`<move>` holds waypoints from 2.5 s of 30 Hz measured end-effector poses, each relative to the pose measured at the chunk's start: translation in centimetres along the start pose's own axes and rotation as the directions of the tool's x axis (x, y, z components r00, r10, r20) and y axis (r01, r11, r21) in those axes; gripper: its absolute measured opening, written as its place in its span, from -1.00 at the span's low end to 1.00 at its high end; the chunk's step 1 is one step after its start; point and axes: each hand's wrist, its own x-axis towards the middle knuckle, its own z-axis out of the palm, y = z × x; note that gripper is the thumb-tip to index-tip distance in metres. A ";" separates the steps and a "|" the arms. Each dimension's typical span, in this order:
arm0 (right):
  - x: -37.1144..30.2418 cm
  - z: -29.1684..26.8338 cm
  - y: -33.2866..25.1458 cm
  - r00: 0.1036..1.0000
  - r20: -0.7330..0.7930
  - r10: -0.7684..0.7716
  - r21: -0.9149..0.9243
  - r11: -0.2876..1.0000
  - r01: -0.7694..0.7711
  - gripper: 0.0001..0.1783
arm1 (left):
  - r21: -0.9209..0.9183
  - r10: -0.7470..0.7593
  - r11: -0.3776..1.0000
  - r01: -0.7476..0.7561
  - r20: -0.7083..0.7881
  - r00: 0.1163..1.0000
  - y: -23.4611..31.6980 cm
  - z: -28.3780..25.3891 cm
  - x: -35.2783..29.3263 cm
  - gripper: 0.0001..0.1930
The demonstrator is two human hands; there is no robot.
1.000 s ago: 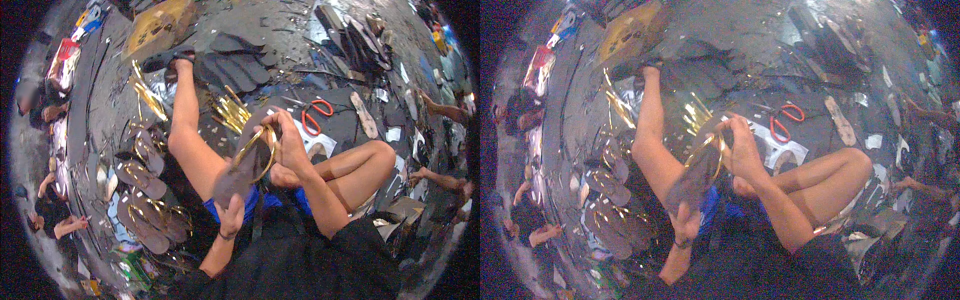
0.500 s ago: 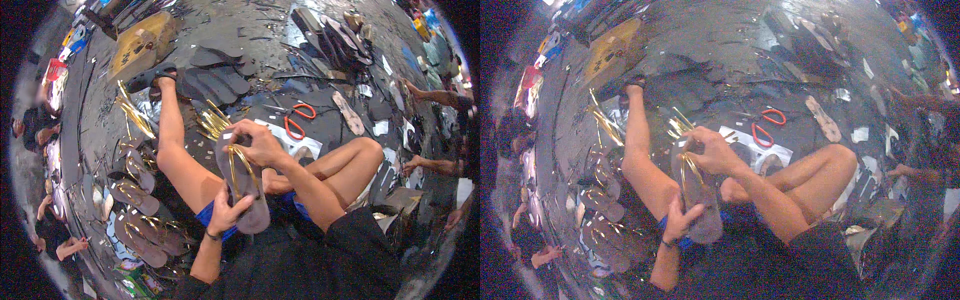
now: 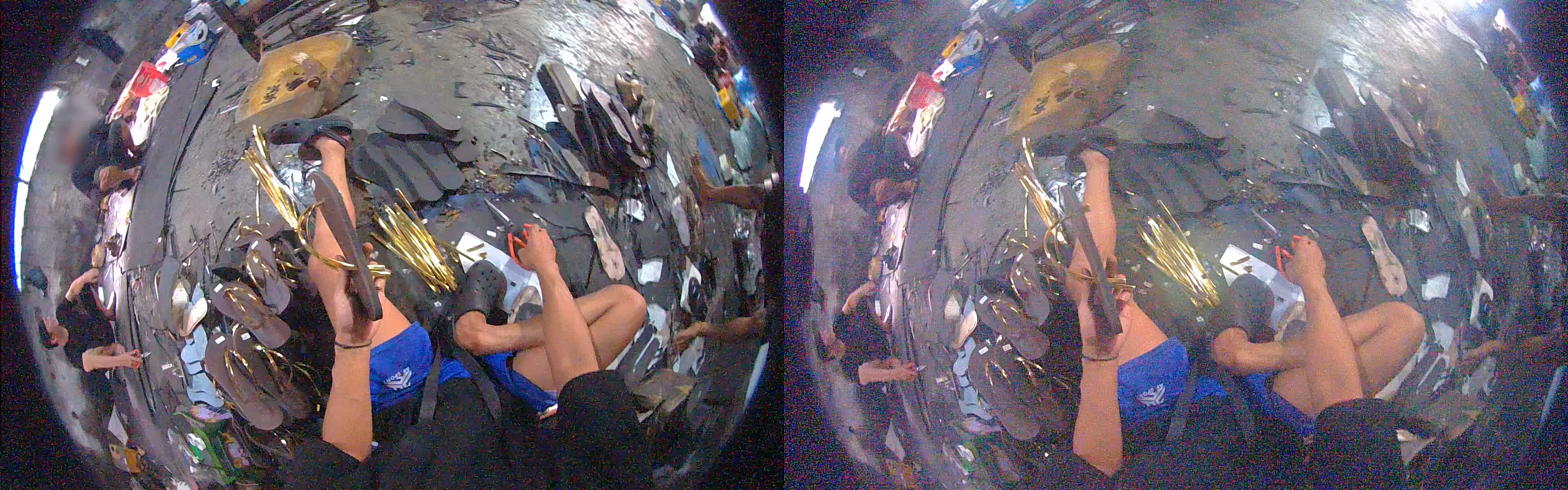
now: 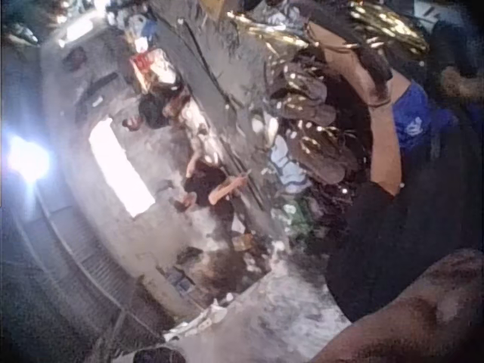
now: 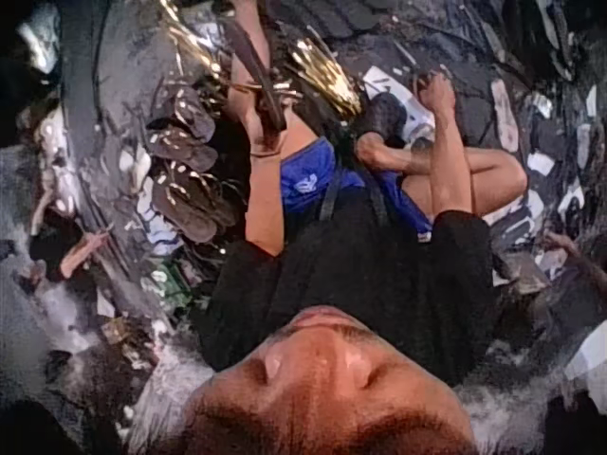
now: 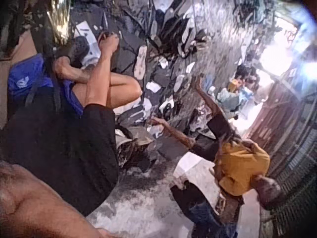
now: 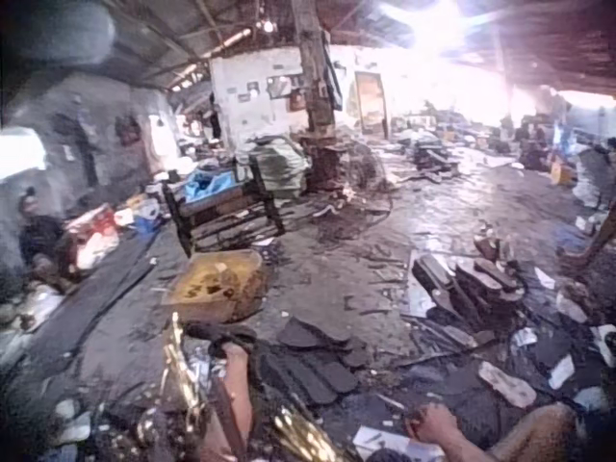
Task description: The person sits on the floor and assembles sandals by attaching gold straps to brown soles. They repeatedly pick up straps, thread them through holes in the soles, and secure them in place. The workspace is cluttered with materials and tools.
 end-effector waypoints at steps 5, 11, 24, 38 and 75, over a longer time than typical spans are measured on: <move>-3.0 -3.1 -7.1 0.959 0.266 0.095 0.705 0.660 -0.260 -0.33 | -0.045 0.131 0.990 -0.134 -0.061 0.990 -1.2 1.7 1.1 -0.57; -13.1 -4.0 -16.1 0.781 0.543 -0.309 0.833 0.317 -0.454 -0.59 | -0.090 0.116 0.988 -0.128 -0.129 0.985 -2.5 3.1 1.6 -0.47; -17.0 -7.6 -20.0 0.838 0.367 -0.404 0.518 0.837 0.176 -0.37 | 0.104 0.167 0.984 -0.145 -0.251 0.953 -4.5 4.4 1.4 -0.46; -7.6 -3.3 -7.6 0.907 -0.091 -0.412 0.390 0.823 0.413 -0.55 | 0.940 0.403 0.315 0.128 -0.255 0.879 -4.5 5.7 -0.2 -0.55; -1.4 -4.8 -29.7 0.446 0.069 -0.893 0.719 0.354 0.598 -0.66 | 0.989 0.760 0.116 -0.089 -0.031 0.649 6.3 4.9 -0.8 -0.24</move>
